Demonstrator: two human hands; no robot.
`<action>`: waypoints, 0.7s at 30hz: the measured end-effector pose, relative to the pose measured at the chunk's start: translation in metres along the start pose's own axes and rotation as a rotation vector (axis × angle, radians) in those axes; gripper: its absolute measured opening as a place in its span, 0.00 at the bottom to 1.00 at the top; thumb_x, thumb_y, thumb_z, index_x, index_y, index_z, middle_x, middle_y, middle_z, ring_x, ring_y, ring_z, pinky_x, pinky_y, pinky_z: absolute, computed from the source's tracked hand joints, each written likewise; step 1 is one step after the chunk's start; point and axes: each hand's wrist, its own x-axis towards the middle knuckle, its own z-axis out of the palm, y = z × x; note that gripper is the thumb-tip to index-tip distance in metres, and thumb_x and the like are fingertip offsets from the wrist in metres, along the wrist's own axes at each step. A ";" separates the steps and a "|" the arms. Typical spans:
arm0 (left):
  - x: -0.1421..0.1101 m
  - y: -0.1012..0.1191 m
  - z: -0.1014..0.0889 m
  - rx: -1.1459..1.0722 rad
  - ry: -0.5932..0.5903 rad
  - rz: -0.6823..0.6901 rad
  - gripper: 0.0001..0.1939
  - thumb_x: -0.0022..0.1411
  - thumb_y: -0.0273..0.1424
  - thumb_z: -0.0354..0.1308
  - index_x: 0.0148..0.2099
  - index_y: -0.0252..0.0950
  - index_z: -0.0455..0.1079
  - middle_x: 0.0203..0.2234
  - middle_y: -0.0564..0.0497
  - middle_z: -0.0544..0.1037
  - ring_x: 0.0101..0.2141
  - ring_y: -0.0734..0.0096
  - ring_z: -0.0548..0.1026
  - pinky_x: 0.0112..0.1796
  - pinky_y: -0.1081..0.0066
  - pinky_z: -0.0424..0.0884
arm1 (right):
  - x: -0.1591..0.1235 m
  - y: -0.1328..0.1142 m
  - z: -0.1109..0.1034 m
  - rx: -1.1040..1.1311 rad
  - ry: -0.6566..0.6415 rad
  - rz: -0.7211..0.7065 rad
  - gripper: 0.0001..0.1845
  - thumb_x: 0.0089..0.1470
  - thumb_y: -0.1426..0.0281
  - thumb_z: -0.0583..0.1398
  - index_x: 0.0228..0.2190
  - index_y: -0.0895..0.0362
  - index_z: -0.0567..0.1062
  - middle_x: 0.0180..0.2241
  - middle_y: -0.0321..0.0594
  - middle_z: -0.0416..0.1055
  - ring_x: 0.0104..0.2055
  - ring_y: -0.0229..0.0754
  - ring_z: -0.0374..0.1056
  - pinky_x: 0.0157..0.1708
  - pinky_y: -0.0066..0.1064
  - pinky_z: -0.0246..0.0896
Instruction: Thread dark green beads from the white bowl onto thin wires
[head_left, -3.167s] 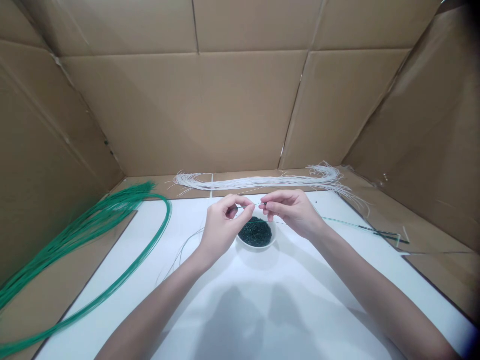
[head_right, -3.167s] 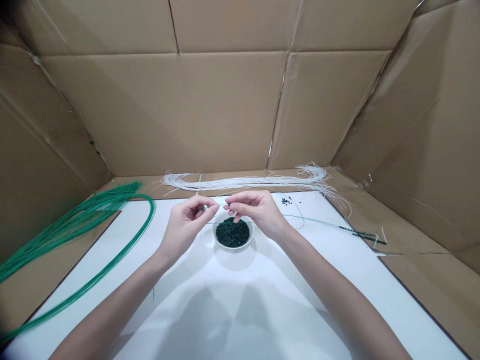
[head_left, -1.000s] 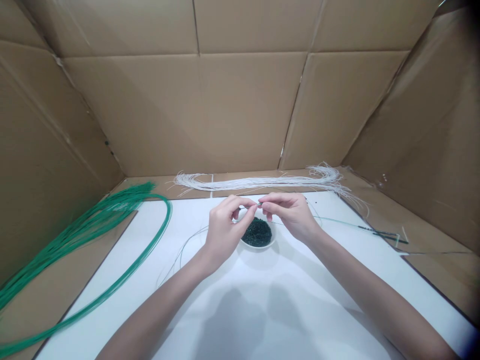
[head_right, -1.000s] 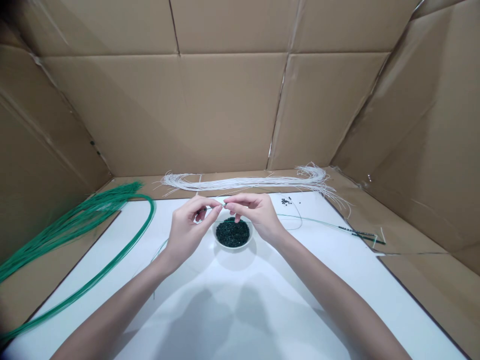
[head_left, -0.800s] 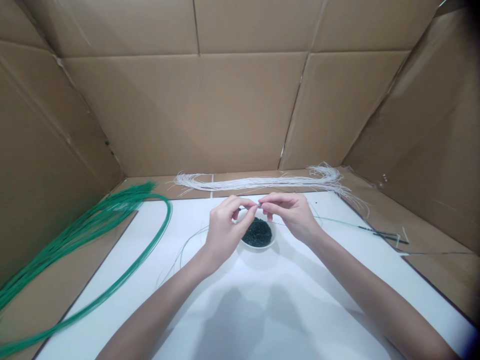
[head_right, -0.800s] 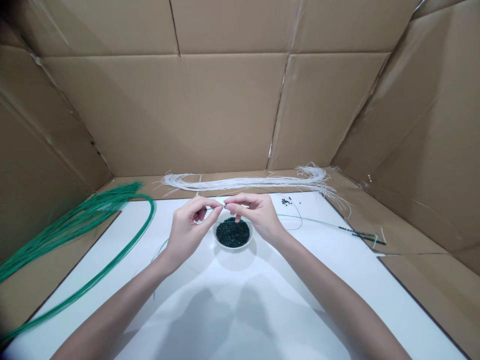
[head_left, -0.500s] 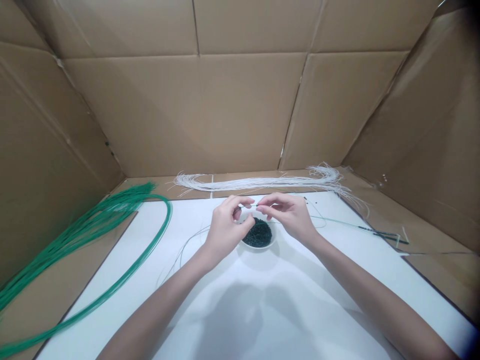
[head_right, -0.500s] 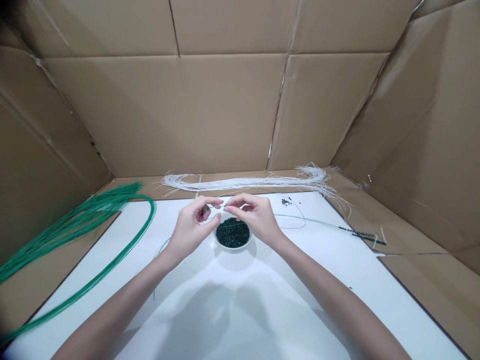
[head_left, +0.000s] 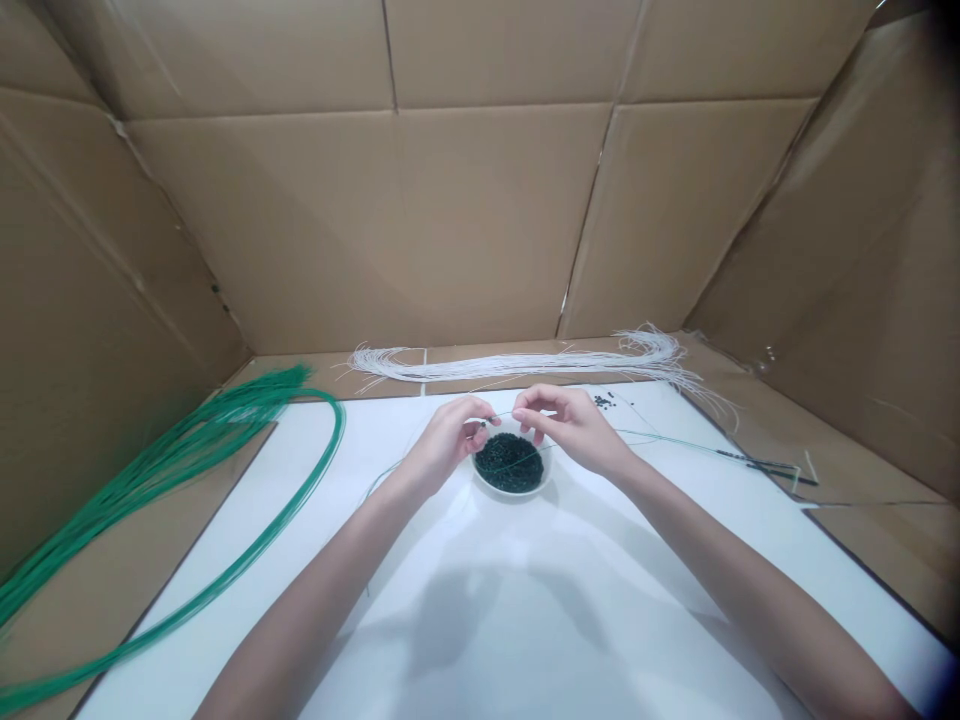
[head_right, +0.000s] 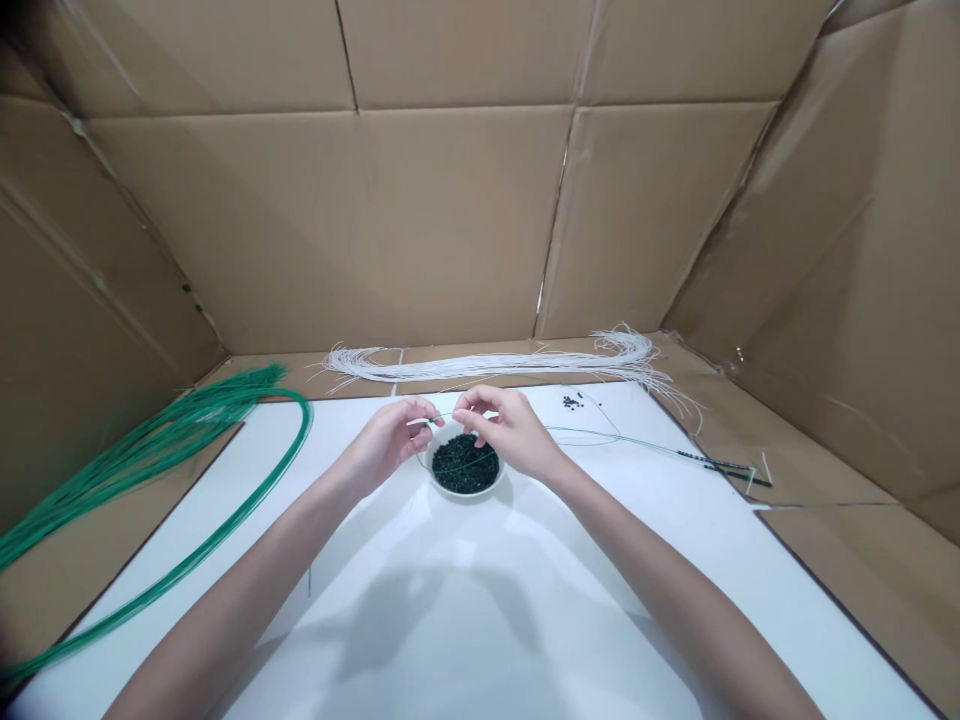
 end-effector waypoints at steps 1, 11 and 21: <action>0.001 0.000 0.000 -0.050 -0.008 -0.033 0.06 0.50 0.29 0.51 0.26 0.32 0.66 0.24 0.51 0.70 0.20 0.82 0.59 0.22 0.78 0.55 | 0.000 0.001 0.000 -0.006 0.005 0.009 0.10 0.46 0.64 0.59 0.25 0.60 0.70 0.24 0.37 0.65 0.25 0.34 0.63 0.21 0.25 0.63; 0.004 -0.005 -0.005 0.082 0.053 0.025 0.09 0.50 0.33 0.58 0.29 0.30 0.68 0.24 0.52 0.70 0.19 0.85 0.57 0.23 0.78 0.55 | 0.001 0.005 -0.005 -0.247 0.058 0.033 0.13 0.42 0.61 0.61 0.24 0.59 0.70 0.25 0.38 0.68 0.26 0.37 0.64 0.20 0.26 0.62; 0.013 -0.008 -0.016 -0.124 0.222 -0.126 0.10 0.48 0.31 0.61 0.32 0.31 0.66 0.28 0.51 0.70 0.21 0.82 0.67 0.24 0.77 0.62 | 0.003 0.040 0.023 -1.038 -0.464 0.165 0.11 0.42 0.78 0.56 0.27 0.56 0.78 0.28 0.43 0.75 0.31 0.44 0.69 0.26 0.26 0.57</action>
